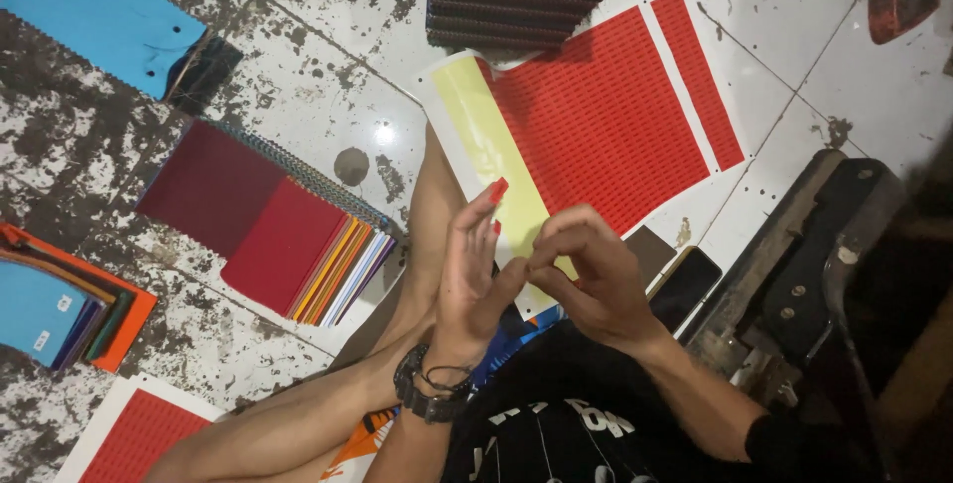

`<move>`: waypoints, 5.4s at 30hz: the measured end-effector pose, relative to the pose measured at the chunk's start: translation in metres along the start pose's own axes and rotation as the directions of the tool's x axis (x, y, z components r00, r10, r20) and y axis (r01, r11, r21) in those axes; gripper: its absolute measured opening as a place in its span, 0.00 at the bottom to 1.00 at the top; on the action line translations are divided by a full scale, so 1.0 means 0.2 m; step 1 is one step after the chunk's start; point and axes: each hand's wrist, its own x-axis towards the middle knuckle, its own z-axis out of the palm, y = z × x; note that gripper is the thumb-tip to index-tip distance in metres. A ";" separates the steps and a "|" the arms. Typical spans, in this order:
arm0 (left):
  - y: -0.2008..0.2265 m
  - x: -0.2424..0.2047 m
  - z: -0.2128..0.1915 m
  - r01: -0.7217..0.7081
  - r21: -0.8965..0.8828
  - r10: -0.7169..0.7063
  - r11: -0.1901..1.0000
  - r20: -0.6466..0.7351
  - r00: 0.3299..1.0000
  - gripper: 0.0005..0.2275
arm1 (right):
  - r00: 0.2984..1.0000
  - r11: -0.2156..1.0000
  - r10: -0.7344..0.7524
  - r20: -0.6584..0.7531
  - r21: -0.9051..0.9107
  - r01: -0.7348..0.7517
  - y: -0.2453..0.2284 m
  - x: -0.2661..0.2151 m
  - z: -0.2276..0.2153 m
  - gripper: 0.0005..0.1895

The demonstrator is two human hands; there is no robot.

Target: The person sits on the floor and applies small red adhesive strips to the top edge of stacked colorful notebooks. They peel the backing from a roll of adhesive and press it onto the notebook spines, repeating the process for multiple notebooks.

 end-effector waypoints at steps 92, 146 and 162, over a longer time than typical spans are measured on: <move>0.82 -0.03 -0.84 -0.119 0.588 0.444 0.800 -0.447 0.777 0.23 | 0.629 0.987 -0.108 0.770 0.005 0.163 -0.12 1.09 0.98 0.05; 0.55 0.00 -1.16 0.349 0.888 0.514 -0.299 -0.158 0.843 0.14 | 0.527 0.821 0.182 0.830 -0.423 0.382 0.37 1.23 1.26 0.08; 0.65 0.05 -1.08 0.334 0.789 0.410 -0.516 -0.115 0.905 0.11 | 0.503 0.496 -0.120 0.856 -0.388 0.777 0.43 1.27 1.27 0.11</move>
